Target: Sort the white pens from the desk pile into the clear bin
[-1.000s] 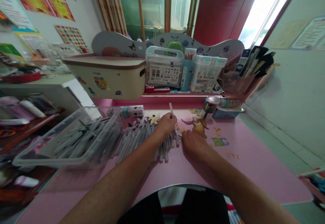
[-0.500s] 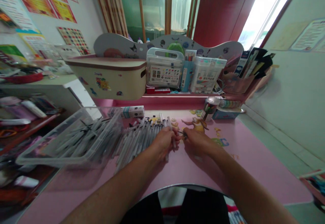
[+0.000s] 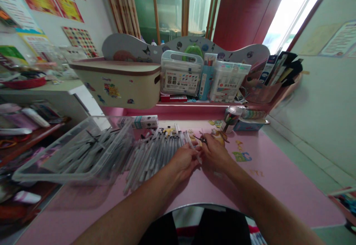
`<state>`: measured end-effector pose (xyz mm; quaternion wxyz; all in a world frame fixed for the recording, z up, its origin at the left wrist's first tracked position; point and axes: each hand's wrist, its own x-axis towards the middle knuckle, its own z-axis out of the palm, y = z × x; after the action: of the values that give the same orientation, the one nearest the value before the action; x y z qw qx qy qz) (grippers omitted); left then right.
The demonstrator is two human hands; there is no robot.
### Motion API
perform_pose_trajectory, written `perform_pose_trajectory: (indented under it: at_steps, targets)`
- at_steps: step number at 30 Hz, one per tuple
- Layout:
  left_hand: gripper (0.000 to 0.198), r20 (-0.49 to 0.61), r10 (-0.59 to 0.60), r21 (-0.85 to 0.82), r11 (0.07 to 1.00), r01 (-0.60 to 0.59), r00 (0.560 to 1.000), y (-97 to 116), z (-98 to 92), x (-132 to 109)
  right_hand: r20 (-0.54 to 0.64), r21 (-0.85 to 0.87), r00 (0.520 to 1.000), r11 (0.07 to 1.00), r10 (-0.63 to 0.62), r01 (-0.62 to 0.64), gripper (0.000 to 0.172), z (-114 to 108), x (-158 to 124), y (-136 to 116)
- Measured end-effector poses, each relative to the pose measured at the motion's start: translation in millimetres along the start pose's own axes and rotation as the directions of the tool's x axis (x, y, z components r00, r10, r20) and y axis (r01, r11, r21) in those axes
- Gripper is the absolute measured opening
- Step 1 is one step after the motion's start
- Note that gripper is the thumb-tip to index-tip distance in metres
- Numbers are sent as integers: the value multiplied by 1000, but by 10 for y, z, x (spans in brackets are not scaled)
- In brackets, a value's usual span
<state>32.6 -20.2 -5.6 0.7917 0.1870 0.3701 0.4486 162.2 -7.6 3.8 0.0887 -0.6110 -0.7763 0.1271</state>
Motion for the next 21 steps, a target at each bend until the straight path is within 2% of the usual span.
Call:
perform_pose_trajectory:
  at_steps: [2, 4, 6, 11, 15, 17, 21]
  targets:
    - [26, 37, -23, -80, 996, 26, 999, 0, 5, 2, -79, 75, 996, 997, 43, -37, 29, 56, -21, -89]
    - [14, 38, -45, -164, 985, 51, 998, 12, 29, 1, -103, 136, 994, 991, 31, -17, 26, 131, -38, -163]
    - [21, 21, -31, -222, 974, 35, 999, 27, 64, 6, -151, 120, 988, 992, -9, 27, 24, 206, -53, -214]
    - [27, -106, 87, -291, 950, -114, 991, 33, 121, 30, -263, 1, 957, 992, -125, 130, 25, 284, -87, -288]
    - [27, -57, 33, -251, 967, -46, 998, 15, 107, 37, -318, -3, 933, 985, -166, 174, 27, 234, -89, -316]
    - [23, -69, 32, -224, 973, -47, 997, -4, 97, 56, -356, 65, 922, 980, -154, 189, 31, 198, -75, -310]
    - [19, -181, 176, -248, 944, -218, 968, -48, 87, 129, -431, 381, 902, 905, -9, 191, 40, 138, -38, -268]
